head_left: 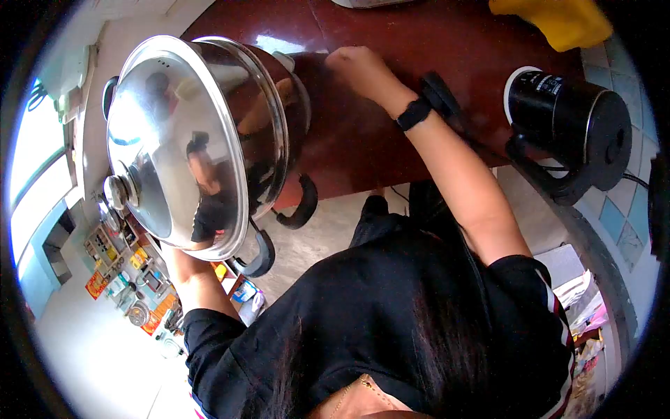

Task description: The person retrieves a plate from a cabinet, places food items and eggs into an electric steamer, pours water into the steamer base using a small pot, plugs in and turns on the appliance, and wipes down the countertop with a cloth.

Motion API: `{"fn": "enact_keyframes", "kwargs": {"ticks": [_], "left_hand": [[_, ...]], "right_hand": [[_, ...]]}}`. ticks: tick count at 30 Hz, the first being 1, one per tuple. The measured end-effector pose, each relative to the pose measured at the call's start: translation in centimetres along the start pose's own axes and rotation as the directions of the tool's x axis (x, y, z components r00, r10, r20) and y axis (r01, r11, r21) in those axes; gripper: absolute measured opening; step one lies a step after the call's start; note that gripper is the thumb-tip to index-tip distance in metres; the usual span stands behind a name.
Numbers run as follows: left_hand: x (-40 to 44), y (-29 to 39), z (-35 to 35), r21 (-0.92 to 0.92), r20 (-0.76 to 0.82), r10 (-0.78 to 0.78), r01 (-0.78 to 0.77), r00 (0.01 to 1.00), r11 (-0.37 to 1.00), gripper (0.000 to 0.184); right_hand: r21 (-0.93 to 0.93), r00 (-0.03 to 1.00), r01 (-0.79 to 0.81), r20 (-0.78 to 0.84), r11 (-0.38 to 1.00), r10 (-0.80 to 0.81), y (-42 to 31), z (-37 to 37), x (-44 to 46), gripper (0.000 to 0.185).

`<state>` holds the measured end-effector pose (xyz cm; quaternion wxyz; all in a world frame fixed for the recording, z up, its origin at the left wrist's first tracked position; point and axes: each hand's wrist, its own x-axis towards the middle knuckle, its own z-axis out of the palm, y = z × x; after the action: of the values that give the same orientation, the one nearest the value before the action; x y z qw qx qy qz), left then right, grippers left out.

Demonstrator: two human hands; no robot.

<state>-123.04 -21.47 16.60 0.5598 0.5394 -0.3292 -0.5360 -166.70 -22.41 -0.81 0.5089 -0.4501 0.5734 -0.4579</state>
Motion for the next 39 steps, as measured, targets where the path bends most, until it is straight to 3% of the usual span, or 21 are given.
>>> {"fn": "enact_keyframes", "kwargs": {"ticks": [7, 10, 16, 19, 22, 25, 31, 39], "left_hand": [[1.8, 0.8, 0.2, 0.009, 0.024, 0.003, -0.004, 1.000, 1.000, 0.052], [2.5, 1.0, 0.3, 0.007, 0.033, 0.010, -0.010, 0.999, 1.000, 0.052], [3.5, 1.2, 0.6, -0.002, 0.054, 0.019, -0.019, 0.998, 1.000, 0.052], [4.0, 1.4, 0.8, -0.007, 0.066, 0.029, -0.029, 0.997, 1.000, 0.052], [4.3, 1.3, 0.8, -0.010, 0.074, 0.033, -0.032, 0.997, 0.999, 0.053], [4.7, 1.7, 1.0, -0.019, 0.082, 0.038, -0.036, 0.996, 0.999, 0.053], [4.1, 1.6, 0.6, -0.019, 0.077, 0.036, -0.034, 0.996, 0.999, 0.053], [3.8, 1.8, 0.7, -0.026, 0.083, 0.038, -0.036, 0.996, 0.999, 0.054]], "right_hand": [[-0.078, 0.999, 0.018, 0.033, 0.997, -0.015, 0.1, 0.0, 1.2, 0.024], [-0.033, 0.994, -0.101, 0.049, 0.994, 0.102, -1.3, -0.2, 0.7, 0.024], [-0.159, 0.978, 0.210, 0.055, 0.965, -0.204, 0.4, -0.2, 2.2, 0.024], [-0.284, 0.985, 0.145, 0.133, 0.948, -0.111, 0.1, -0.2, 3.1, 0.023], [-0.215, 0.979, 0.184, 0.122, 0.959, -0.160, 0.0, 0.0, 3.0, 0.022], [-0.277, 0.980, 0.181, 0.133, 0.944, -0.149, -0.4, -0.5, 2.9, 0.022], [-0.345, 0.980, 0.084, 0.198, 0.935, -0.015, -1.9, -0.8, 3.0, 0.024], [-0.391, 0.958, 0.199, 0.269, 0.899, -0.095, -0.5, -0.8, 3.6, 0.026]]}}
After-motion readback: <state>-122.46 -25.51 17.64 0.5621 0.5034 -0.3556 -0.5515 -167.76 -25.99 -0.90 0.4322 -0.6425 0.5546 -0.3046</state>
